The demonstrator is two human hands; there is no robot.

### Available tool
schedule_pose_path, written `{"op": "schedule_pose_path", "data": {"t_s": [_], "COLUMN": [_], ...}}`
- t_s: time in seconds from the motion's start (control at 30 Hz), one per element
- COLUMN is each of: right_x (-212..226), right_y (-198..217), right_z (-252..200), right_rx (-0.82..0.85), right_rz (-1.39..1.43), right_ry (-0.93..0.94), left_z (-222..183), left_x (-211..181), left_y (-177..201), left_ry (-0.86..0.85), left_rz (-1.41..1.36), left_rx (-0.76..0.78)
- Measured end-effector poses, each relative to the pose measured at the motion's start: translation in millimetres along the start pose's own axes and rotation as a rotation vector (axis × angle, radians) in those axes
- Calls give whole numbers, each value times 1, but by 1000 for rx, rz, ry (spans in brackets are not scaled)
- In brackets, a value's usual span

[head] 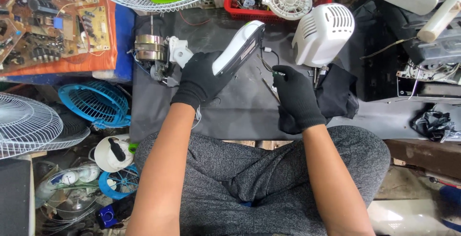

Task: Reassembling the plastic base and motor housing of an electric fan using a screwdriver.

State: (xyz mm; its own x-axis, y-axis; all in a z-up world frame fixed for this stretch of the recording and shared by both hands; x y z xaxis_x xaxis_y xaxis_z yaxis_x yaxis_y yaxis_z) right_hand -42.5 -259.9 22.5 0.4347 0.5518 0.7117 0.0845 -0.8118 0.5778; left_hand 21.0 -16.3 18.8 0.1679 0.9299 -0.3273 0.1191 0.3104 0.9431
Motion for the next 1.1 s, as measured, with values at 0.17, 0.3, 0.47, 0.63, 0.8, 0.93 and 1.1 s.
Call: {"op": "schedule_pose_path", "data": {"t_s": [0.17,0.3,0.47,0.63,0.8,0.93,1.1], "right_x": [-17,-20,-14,5,-9,-23,-26], "right_y": [-17,-27,-26,-3,-9,-17,-21], "right_z": [25,29,25,11,17,32,38], "right_rx": [-17,-22,-107,-211,-222,-210,-220], "right_rz": [-42,3,133,223,251,181,140], "right_ry": [-9,-7,-13,31,56,-15,-31], "left_z": [5,6,1,-1,0,6,2], "left_x": [10,12,9,0,5,12,14], "left_y": [-17,-17,-13,-1,-11,-19,-18], "left_ry": [-8,-13,12,10,12,11,57], "left_rz": [-27,-32,-24,-56,-73,-57,-59], "left_rx": [-36,-17,-3,6,-8,1,3]}}
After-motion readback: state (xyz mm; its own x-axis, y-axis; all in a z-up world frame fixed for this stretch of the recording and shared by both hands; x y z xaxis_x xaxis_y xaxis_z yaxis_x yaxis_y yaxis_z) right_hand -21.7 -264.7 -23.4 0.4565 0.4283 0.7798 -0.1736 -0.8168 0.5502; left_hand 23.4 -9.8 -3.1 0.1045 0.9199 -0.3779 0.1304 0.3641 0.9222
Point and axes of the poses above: each hand's wrist, its own z-axis towards the middle knuckle, its own y-axis out of the back of the hand, x = y × z, the point moved 2 cm from there along z, towards the middle knuckle, and after that the axes turned 5 degrees about z, right-handed, at the moved point
